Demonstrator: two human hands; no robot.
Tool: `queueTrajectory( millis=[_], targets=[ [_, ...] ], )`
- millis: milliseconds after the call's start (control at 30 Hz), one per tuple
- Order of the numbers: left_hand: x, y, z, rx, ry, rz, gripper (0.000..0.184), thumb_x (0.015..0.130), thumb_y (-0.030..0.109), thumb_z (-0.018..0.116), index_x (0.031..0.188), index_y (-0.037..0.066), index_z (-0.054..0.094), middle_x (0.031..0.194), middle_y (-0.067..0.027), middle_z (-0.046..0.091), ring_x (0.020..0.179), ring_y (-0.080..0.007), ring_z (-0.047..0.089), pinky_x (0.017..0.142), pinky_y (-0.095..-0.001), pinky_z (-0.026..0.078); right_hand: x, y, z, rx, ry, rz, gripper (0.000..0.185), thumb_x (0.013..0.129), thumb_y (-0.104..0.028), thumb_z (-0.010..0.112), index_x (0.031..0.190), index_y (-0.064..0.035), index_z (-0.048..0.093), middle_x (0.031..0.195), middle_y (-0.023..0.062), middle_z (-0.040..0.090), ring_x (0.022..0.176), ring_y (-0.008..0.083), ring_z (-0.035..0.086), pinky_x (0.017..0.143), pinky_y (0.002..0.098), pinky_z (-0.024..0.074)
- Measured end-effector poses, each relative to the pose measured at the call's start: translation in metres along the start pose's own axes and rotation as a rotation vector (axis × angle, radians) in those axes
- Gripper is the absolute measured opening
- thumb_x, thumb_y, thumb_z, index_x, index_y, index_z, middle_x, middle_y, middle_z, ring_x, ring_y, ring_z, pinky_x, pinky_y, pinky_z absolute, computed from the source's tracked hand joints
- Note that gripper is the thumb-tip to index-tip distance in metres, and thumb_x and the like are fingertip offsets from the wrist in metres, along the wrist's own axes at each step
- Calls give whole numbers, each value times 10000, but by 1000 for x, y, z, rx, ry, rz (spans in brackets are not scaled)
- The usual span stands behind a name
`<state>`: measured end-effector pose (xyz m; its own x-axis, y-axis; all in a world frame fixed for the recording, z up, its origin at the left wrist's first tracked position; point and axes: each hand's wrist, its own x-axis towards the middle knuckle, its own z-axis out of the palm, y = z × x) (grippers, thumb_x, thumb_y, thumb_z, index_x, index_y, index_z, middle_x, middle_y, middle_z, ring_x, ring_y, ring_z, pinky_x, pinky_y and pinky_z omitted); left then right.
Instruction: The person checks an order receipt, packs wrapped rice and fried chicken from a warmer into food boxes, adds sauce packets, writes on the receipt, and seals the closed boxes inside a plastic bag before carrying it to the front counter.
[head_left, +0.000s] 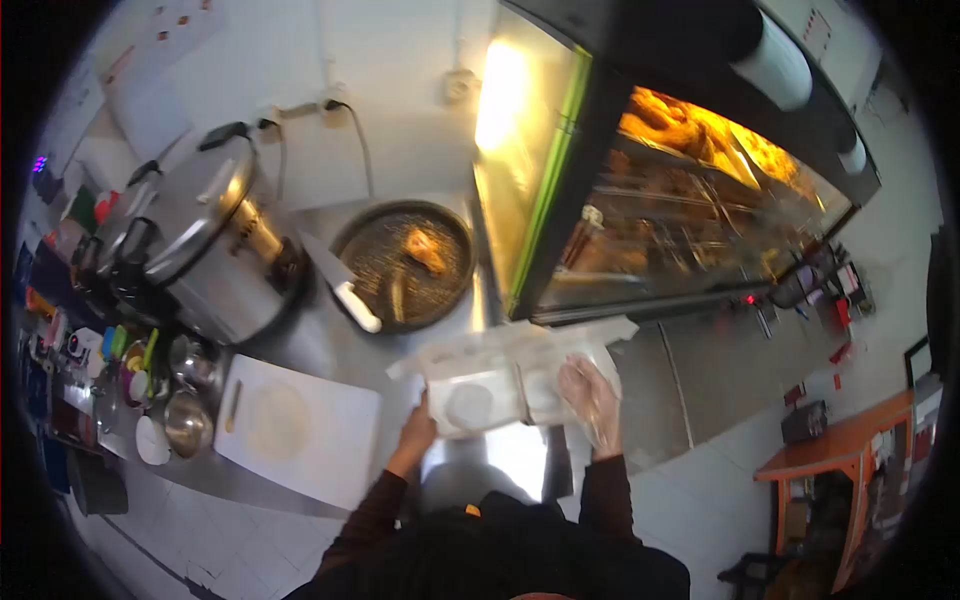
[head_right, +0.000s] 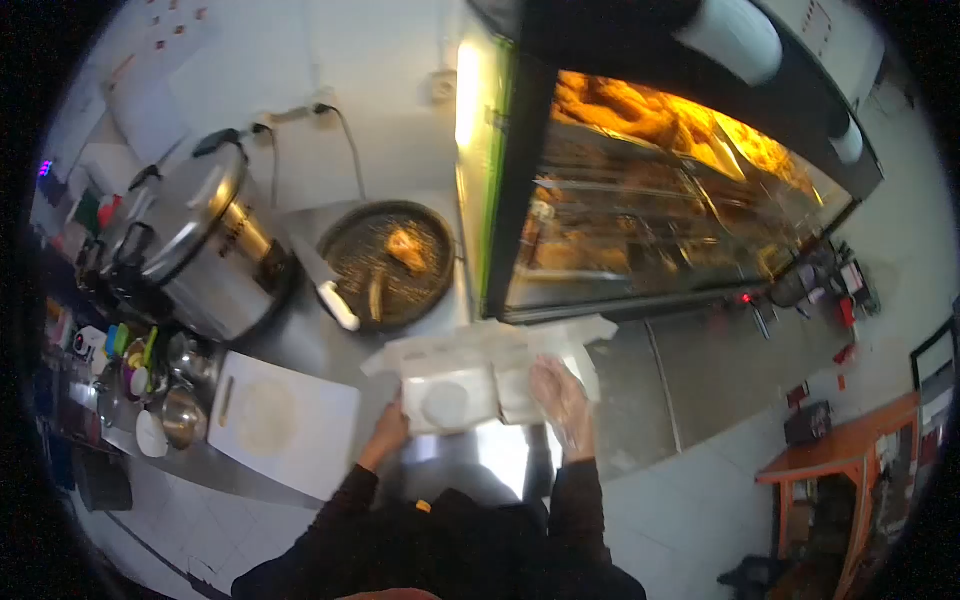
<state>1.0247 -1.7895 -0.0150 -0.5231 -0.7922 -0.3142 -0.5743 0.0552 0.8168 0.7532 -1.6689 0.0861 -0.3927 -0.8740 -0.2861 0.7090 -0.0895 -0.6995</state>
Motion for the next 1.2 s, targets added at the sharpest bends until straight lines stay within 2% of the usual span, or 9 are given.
queueTrajectory(
  millis=[167,467,567,700,933,967,1067,1167,1200],
  targets=[
    [8,46,66,83,107,146,612,702,-11,395,1288,20,220,1043,-261,500,948,-357,510,839,-387,394,34,-32,-106,453,-70,93,215,861,-150,432,1015,-3,458,951,128,513,876,210,507,767,296,433],
    [55,138,231,-360,-24,122,629,772,57,489,1321,78,183,806,-112,553,556,-140,509,512,-274,444,70,-112,-247,-66,213,-314,210,795,-168,534,923,-5,506,815,98,541,757,169,512,620,287,462],
    [68,166,273,-288,26,183,623,802,117,482,1328,81,150,936,-134,557,572,-162,526,536,-281,447,64,-148,-253,-193,514,-323,227,787,-178,527,934,-6,511,813,88,544,776,179,506,670,309,452],
    [113,178,320,-404,-41,174,468,841,158,423,1259,22,263,1159,-208,454,1083,-290,446,892,-332,348,100,-178,-340,-72,515,-368,207,776,-197,562,891,-28,527,798,79,557,709,179,538,650,277,456],
    [121,204,352,-507,253,118,544,860,203,458,1302,77,166,979,-136,507,788,-156,508,665,-264,429,84,-369,-376,-361,578,-823,167,786,-228,530,747,-65,530,591,17,499,473,104,457,413,232,384],
    [109,210,353,-707,326,156,540,852,168,472,1301,102,178,1040,-124,464,794,-144,499,659,-251,430,84,-418,-370,168,513,-731,179,795,-236,507,704,-81,510,537,2,441,429,103,415,382,243,344],
    [86,209,356,-726,526,156,500,835,87,464,1273,105,223,1034,-101,440,800,-145,489,676,-242,427,102,-514,-391,13,491,-668,267,792,-327,532,632,-112,541,471,-12,369,355,113,329,344,281,264],
    [70,191,363,-721,628,113,471,824,54,460,1246,89,253,1009,-97,448,797,-141,494,675,-251,433,143,-552,-414,-1827,1001,-1139,313,728,-327,554,664,-22,574,567,118,533,483,282,497,443,369,387],
    [65,183,366,-721,661,104,466,820,45,460,1238,84,260,999,-95,452,795,-140,496,674,-252,435,143,-548,-406,-1726,1066,-1157,300,714,-316,559,685,-18,576,600,135,545,528,303,511,479,381,400]
  ],
)
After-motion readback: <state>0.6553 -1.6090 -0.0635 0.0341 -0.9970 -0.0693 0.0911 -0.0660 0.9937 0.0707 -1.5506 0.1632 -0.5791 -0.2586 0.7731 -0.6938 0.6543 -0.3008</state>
